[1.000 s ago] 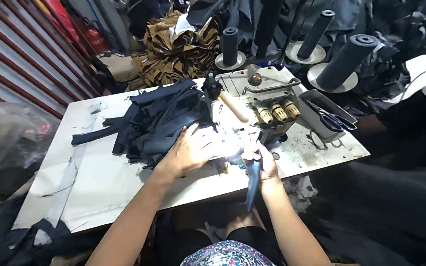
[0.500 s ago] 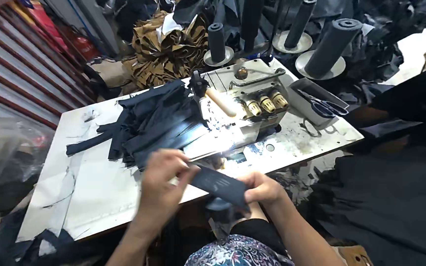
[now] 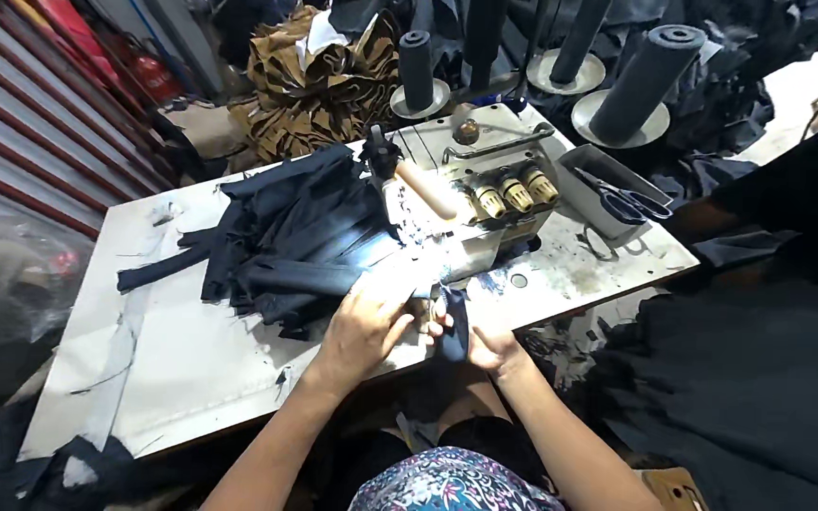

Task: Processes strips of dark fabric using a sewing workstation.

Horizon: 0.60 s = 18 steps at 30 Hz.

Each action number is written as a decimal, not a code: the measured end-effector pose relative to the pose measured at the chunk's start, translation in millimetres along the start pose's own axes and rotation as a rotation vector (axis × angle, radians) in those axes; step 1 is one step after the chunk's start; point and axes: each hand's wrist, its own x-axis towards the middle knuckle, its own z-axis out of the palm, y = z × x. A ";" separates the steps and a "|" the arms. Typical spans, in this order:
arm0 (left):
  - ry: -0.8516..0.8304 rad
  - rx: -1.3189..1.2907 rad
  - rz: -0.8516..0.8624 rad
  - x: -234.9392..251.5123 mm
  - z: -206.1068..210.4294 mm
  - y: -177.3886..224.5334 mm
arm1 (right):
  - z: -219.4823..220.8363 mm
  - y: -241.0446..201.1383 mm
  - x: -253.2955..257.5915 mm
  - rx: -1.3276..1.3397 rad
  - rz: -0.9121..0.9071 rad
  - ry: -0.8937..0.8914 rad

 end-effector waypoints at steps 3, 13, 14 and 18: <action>-0.005 0.059 -0.038 3.3 -2.6 2.8 | 3.5 -2.4 -4.6 -0.021 0.003 0.066; 0.048 0.055 -0.186 26.4 8.2 22.1 | 29.8 -31.1 31.7 0.231 -0.377 0.381; 0.053 0.037 -0.184 29.5 8.3 19.0 | 31.6 -31.0 31.8 0.220 -0.372 0.407; -0.035 0.068 -0.159 39.7 3.5 3.0 | 18.6 -25.4 27.7 0.097 -0.360 0.351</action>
